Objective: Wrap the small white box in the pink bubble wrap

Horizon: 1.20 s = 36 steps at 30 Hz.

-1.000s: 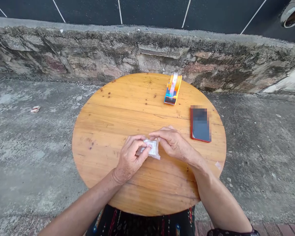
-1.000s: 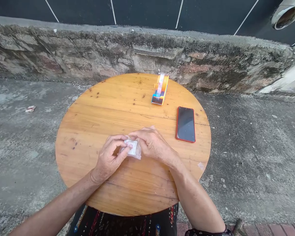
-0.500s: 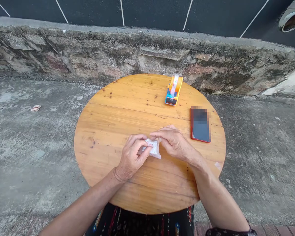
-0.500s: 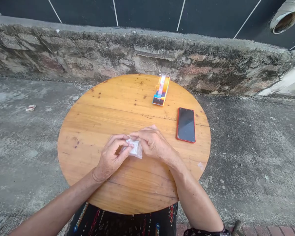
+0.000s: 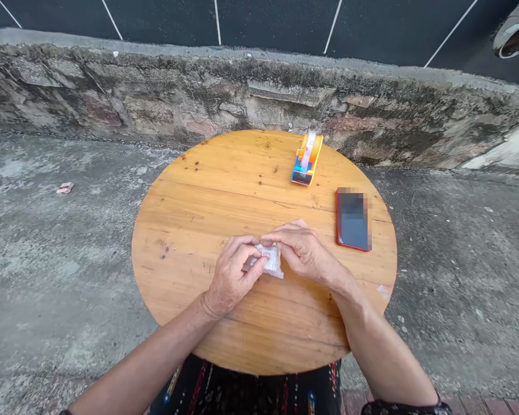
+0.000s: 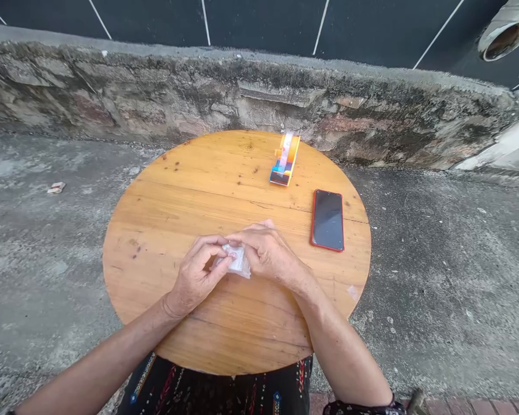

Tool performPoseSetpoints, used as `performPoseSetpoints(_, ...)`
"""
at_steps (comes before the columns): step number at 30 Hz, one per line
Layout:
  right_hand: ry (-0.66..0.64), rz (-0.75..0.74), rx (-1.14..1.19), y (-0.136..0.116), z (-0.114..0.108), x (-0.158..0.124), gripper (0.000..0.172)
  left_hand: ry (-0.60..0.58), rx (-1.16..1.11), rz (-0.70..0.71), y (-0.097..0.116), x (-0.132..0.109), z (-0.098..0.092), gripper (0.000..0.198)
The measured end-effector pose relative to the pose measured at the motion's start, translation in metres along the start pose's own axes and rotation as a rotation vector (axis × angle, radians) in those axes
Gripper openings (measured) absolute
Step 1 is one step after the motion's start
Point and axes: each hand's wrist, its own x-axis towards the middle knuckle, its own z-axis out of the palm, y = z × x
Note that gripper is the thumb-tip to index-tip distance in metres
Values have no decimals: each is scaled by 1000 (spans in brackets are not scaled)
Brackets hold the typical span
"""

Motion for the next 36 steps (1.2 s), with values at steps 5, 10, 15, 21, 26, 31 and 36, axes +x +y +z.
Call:
performPoseSetpoints(5,39,10,0,1,-3,0,31,8,9,6,0,0,-1,6)
performPoseSetpoints(10,84,61,-5,5,-7,-2,32,1,11,11,1,0,-2,6)
performPoseSetpoints(15,32,44,-3,6,-5,-2,31,3,15,15,1,1,-2,7)
performPoseSetpoints(21,43,56,3,3,-4,-1,31,4,16,9,1,0,-1,7)
performPoseSetpoints(26,29,69,41,3,-4,-1,28,1,21,14,1,0,-1,7)
performPoseSetpoints(31,67,186,39,7,-9,-2,33,-16,15,3,2,1,-2,5)
performPoseSetpoints(36,-37,425,-5,16,-14,-4,37,-58,-34,-22,3,1,-8,10)
